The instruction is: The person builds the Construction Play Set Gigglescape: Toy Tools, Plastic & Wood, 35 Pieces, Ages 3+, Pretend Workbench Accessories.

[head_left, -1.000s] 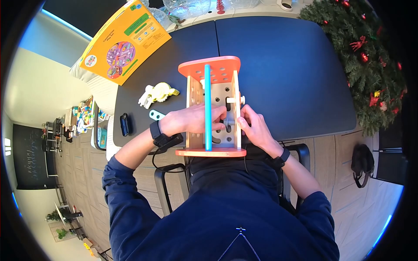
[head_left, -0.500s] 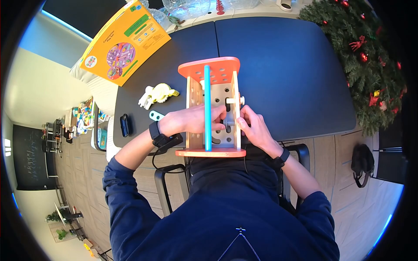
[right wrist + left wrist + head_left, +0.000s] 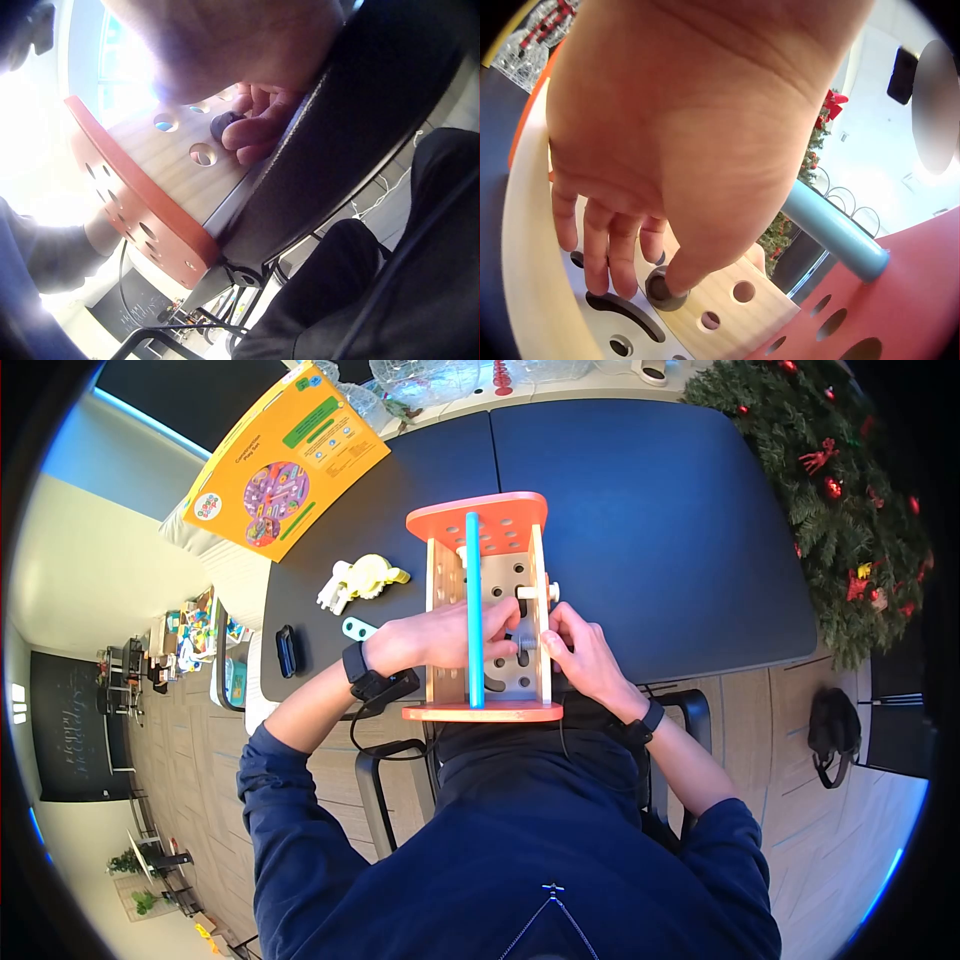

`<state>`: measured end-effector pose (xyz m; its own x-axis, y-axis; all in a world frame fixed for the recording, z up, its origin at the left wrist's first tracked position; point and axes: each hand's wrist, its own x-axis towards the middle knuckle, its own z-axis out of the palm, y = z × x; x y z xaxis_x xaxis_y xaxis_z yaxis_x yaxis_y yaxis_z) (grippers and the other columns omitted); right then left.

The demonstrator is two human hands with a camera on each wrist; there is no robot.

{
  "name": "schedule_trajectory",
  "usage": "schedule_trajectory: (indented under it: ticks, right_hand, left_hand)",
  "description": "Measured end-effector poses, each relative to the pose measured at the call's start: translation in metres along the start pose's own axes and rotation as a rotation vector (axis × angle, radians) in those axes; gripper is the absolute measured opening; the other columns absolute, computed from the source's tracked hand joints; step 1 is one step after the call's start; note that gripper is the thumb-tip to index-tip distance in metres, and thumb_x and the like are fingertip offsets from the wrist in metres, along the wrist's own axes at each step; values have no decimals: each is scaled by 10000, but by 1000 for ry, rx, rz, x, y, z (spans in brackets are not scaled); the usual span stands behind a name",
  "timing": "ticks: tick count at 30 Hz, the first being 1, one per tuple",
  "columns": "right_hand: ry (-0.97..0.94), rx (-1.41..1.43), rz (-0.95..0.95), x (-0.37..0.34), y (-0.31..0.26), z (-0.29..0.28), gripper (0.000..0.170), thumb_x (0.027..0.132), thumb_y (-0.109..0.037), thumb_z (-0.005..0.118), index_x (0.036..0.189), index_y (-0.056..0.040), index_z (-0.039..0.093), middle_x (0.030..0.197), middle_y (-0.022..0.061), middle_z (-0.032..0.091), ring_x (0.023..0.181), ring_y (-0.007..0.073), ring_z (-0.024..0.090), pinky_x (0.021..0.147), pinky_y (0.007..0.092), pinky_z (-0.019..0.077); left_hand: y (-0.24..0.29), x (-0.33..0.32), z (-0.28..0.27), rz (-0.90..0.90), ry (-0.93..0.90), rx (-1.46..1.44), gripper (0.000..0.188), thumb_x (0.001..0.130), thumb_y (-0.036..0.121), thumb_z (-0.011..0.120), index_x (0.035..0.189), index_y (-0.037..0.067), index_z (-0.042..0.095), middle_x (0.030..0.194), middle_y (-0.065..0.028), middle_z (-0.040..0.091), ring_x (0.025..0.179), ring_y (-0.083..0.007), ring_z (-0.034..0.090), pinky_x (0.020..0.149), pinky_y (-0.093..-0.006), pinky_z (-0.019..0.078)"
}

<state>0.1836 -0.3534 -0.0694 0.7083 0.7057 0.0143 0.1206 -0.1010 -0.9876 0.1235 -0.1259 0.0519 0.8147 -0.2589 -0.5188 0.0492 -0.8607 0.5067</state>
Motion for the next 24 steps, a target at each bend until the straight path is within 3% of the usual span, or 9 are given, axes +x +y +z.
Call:
schedule_trajectory:
  ticks: [6, 9, 12, 15, 18, 21, 24]
  right_hand:
    - [5, 16, -10, 0, 1, 1, 372, 1045, -351, 684, 964, -25, 525, 703, 101, 638, 614, 184, 600, 606, 374, 473]
    - [0, 14, -8, 0, 2, 1, 374, 1046, -354, 683, 963, -25, 525, 705, 103, 640, 615, 185, 601, 607, 374, 474]
    - [-2, 14, -6, 0, 1, 0, 377, 1047, -357, 681, 962, -24, 525, 705, 105, 639, 614, 187, 601, 607, 375, 474]
    - [-2, 8, -9, 0, 0, 0, 379, 1048, -361, 678, 961, -25, 525, 703, 106, 636, 612, 189, 598, 605, 377, 472]
    - [-2, -2, -9, 0, 1, 0, 380, 1048, -363, 677, 961, -26, 525, 700, 107, 631, 610, 193, 596, 604, 380, 471]
    - [-2, -6, -6, 0, 2, 0, 378, 1048, -362, 677, 962, -26, 525, 699, 107, 628, 611, 195, 596, 606, 382, 471]
    - [-3, -2, -2, 0, 1, 0, 376, 1048, -361, 676, 963, -27, 525, 699, 106, 628, 614, 194, 598, 607, 381, 472]
  left_hand:
    - [-31, 12, 15, 144, 15, 166, 267, 1132, 319, 544, 1230, 75, 588, 970, -180, 697, 938, -386, 709, 820, -487, 536]
    - [-22, 6, 10, 146, 17, 66, 278, 1135, 320, 528, 1212, 63, 601, 981, -187, 700, 947, -389, 707, 830, -482, 538]
    - [-7, 2, 2, 3, -31, -49, 288, 1130, 313, 529, 1170, 44, 625, 990, -193, 700, 946, -397, 706, 831, -486, 538]
    - [4, -4, -1, 9, 17, -53, 288, 1125, 316, 543, 1181, 42, 609, 961, -186, 694, 906, -374, 706, 818, -482, 536]
    - [-43, 17, 22, 192, 54, 99, 309, 1124, 343, 548, 1242, 58, 563, 907, -171, 676, 854, -336, 697, 800, -475, 532]
    - [-26, 15, 11, 162, -44, 138, 311, 1127, 338, 544, 1263, 58, 531, 891, -172, 667, 859, -324, 694, 796, -476, 527]
    - [-12, 5, 3, 100, -44, -40, 284, 1134, 303, 529, 1239, 40, 540, 919, -183, 678, 898, -347, 703, 803, -491, 529]
